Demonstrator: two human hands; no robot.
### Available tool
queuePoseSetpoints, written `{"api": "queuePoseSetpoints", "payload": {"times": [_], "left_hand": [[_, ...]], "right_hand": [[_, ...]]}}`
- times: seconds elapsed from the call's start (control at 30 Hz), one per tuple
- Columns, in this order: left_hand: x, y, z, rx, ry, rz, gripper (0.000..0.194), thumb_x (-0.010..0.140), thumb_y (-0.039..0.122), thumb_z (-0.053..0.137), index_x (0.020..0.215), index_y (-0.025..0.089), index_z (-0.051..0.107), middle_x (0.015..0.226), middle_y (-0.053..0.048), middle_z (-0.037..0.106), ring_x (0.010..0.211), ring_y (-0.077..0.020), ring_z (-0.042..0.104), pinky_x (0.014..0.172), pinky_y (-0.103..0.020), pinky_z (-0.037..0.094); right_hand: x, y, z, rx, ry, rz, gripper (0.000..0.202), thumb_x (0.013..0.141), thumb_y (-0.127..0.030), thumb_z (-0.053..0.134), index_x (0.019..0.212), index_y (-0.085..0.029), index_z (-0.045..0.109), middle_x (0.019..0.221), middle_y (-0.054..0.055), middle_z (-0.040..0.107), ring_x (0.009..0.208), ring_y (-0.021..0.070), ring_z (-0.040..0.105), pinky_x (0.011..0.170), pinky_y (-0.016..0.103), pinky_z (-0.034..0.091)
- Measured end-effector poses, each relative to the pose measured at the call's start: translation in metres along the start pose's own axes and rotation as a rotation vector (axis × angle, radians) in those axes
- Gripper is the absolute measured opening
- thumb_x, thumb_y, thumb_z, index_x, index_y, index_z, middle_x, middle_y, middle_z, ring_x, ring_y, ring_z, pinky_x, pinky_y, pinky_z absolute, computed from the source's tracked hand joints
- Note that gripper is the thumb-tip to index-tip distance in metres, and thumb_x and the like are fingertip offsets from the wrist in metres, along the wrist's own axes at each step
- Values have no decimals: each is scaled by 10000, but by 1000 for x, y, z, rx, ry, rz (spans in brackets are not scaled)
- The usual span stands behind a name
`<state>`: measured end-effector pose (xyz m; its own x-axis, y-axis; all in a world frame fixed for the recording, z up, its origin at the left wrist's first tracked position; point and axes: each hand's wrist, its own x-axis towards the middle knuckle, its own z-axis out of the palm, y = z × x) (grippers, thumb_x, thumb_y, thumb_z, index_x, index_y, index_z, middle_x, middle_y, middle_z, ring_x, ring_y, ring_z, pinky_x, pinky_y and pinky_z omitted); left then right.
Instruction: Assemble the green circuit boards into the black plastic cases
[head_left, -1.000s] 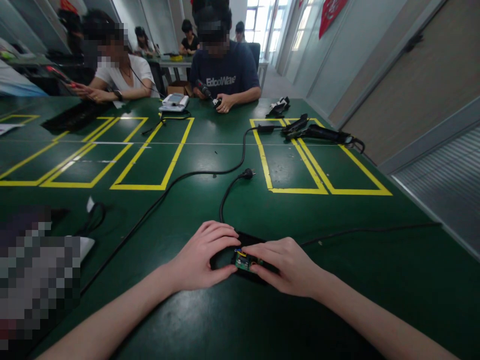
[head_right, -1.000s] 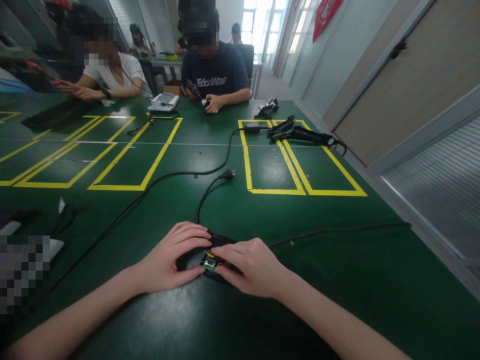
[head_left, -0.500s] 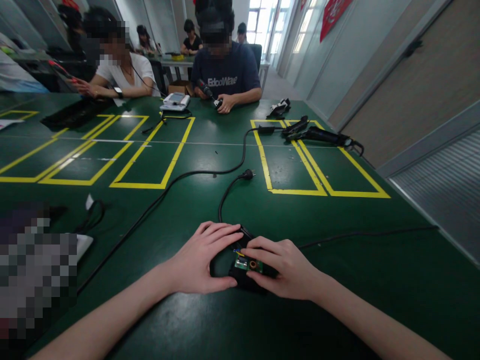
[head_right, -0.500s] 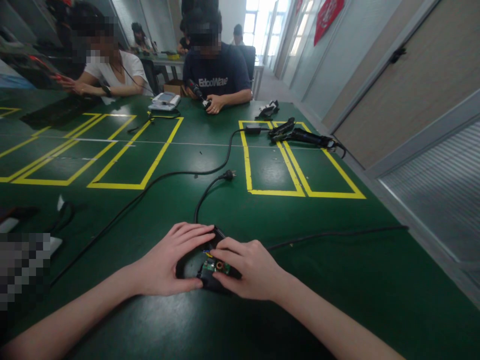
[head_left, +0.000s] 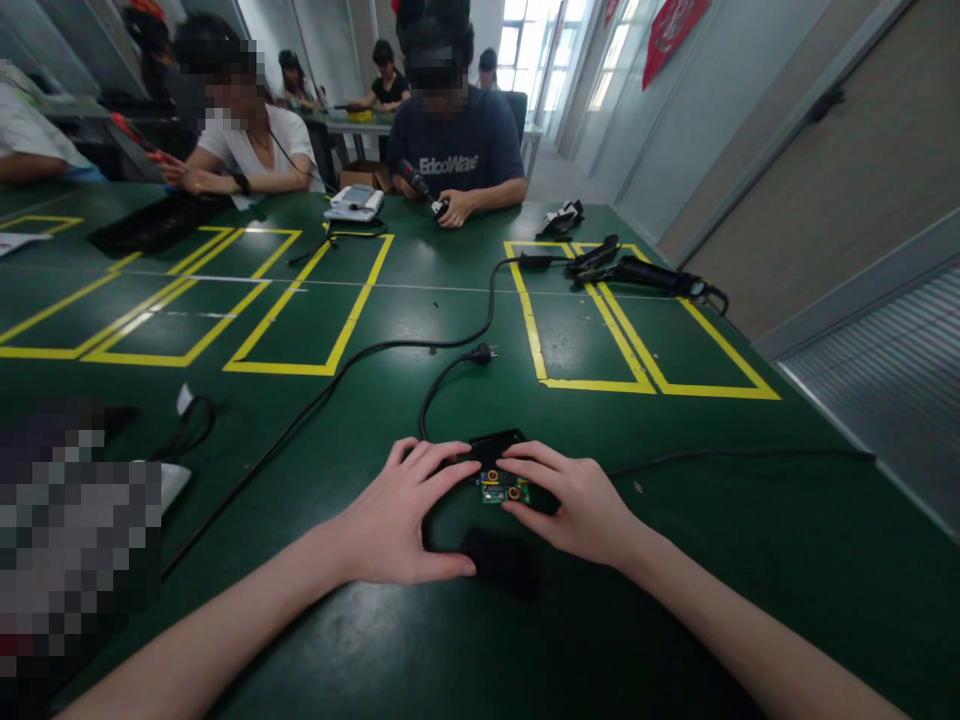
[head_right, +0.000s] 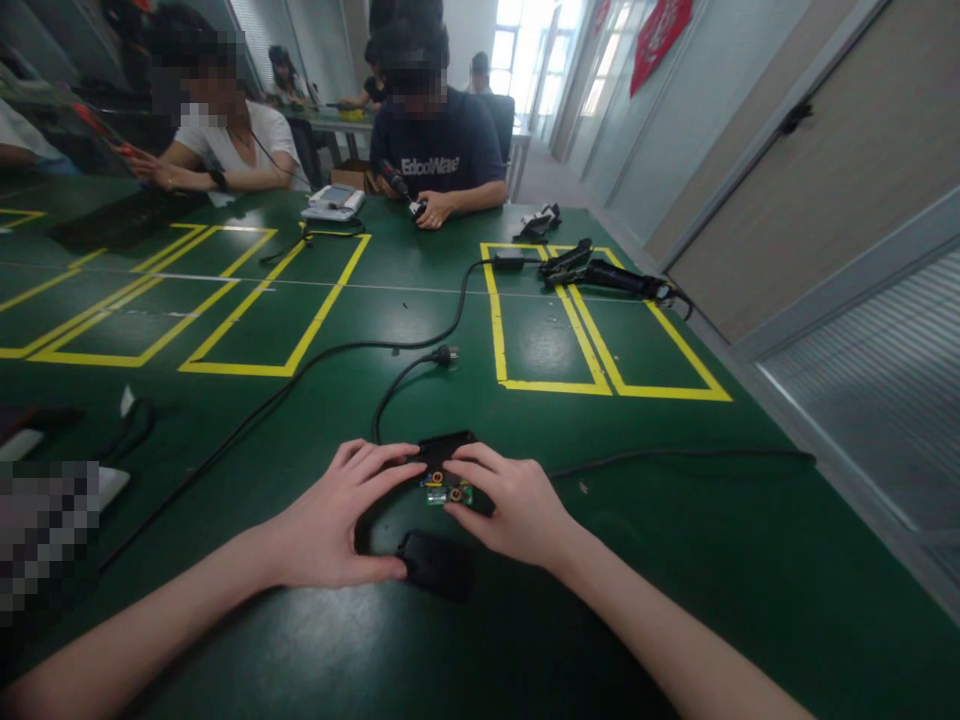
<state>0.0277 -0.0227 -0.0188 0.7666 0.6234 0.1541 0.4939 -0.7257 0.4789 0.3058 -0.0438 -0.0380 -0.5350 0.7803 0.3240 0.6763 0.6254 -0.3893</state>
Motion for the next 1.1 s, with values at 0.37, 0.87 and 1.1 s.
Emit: {"api": "queuePoseSetpoints", "payload": {"times": [0.37, 0.87, 1.1], "left_hand": [[2, 12, 6, 37, 57, -70, 535, 813, 315, 659, 1328, 191, 587, 1162, -110, 644, 1093, -318, 593, 1066, -579, 348], [5, 6, 5, 16, 87, -82, 419, 971, 376, 627, 1350, 199, 619, 1107, -97, 663, 1030, -276, 595, 944, -457, 455], [4, -3, 6, 53, 106, -74, 340, 1062, 275, 491, 1364, 197, 626, 1094, -91, 671, 987, -242, 611, 874, -399, 486]], "right_hand": [[1, -8, -7, 203, -113, -67, 642, 784, -433, 843, 1355, -213, 650, 1293, 130, 701, 1047, 251, 754, 849, 333, 619], [3, -6, 1, 165, 78, 12, 375, 885, -193, 663, 1258, -230, 680, 1180, 87, 766, 1021, 213, 770, 881, 327, 645], [5, -8, 0, 117, 81, 19, 381, 889, -184, 636, 1266, -219, 675, 1193, 99, 764, 1036, 226, 770, 878, 342, 653]]}}
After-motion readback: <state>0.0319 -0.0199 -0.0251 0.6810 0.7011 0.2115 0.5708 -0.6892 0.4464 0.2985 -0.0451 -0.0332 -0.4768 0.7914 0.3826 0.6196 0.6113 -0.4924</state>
